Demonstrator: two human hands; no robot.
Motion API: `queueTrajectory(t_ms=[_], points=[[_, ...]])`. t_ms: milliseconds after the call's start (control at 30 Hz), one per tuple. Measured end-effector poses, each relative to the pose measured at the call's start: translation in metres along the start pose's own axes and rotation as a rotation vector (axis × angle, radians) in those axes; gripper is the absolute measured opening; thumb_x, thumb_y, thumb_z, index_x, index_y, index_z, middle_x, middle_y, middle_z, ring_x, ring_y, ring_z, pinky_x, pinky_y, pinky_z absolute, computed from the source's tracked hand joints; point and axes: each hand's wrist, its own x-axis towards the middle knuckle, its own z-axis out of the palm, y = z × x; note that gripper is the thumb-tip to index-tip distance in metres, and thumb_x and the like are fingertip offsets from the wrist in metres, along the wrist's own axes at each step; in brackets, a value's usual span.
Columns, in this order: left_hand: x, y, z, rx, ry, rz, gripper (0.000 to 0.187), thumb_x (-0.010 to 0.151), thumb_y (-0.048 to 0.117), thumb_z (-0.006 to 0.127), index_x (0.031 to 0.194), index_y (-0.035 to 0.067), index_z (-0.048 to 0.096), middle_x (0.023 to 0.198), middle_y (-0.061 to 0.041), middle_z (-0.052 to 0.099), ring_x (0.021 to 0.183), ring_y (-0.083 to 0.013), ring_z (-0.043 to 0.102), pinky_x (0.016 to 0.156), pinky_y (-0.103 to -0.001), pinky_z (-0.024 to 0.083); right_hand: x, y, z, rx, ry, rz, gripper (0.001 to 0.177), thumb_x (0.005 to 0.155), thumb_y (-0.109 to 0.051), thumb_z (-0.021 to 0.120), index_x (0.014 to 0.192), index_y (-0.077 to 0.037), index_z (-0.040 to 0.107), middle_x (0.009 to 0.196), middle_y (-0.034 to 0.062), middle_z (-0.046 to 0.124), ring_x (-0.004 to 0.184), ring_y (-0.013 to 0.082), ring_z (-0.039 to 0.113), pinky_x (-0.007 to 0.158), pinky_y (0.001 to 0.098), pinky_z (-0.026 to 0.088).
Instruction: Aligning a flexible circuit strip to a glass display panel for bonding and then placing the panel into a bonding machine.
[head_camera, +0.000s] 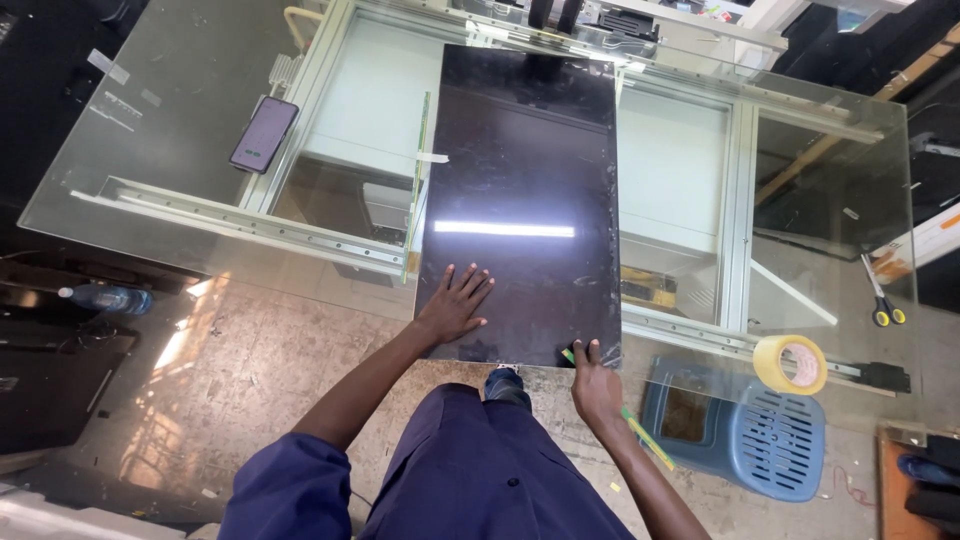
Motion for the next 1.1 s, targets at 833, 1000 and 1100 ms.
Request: queueTrajectory(t_ms=[833, 1000, 1100], points=[[-0.007, -0.078, -0.023, 0.119, -0.03, -0.359, 0.068, 0.095, 0.057, 0.042, 0.152, 0.022, 0.033, 0.157, -0.001, 0.035, 0.149, -0.0267, 0.022, 0.117, -0.062, 0.016, 0.102, -0.098, -0.02, 0.181, -0.054, -0.433, 0.054, 0.088, -0.013, 0.043, 0.142, -0.024, 0.045, 0.096, 0.0196, 0.072, 0.08, 0.0425, 0.072, 0.067, 0.0546, 0.056], [-0.008, 0.001, -0.018, -0.094, 0.149, -0.636, 0.069, 0.094, 0.05, 0.05, 0.149, 0.009, 0.038, 0.151, -0.017, 0.039, 0.143, -0.0388, 0.03, 0.111, -0.064, 0.024, 0.227, -0.005, -0.034, 0.205, 0.248, -0.149, 0.052, 0.089, -0.013, 0.049, 0.14, -0.022, 0.048, 0.136, 0.0175, 0.058, 0.086, 0.0472, 0.07, 0.076, 0.0588, 0.056], [-0.008, 0.021, -0.002, -0.195, 0.133, -0.69, 0.069, 0.096, 0.052, 0.043, 0.15, 0.009, 0.035, 0.153, -0.021, 0.033, 0.143, -0.0421, 0.027, 0.11, -0.066, 0.023, 0.274, 0.039, -0.046, 0.15, 0.335, -0.131, 0.054, 0.089, -0.011, 0.049, 0.142, -0.019, 0.047, 0.148, 0.0094, 0.048, 0.088, 0.0447, 0.069, 0.078, 0.055, 0.058]])
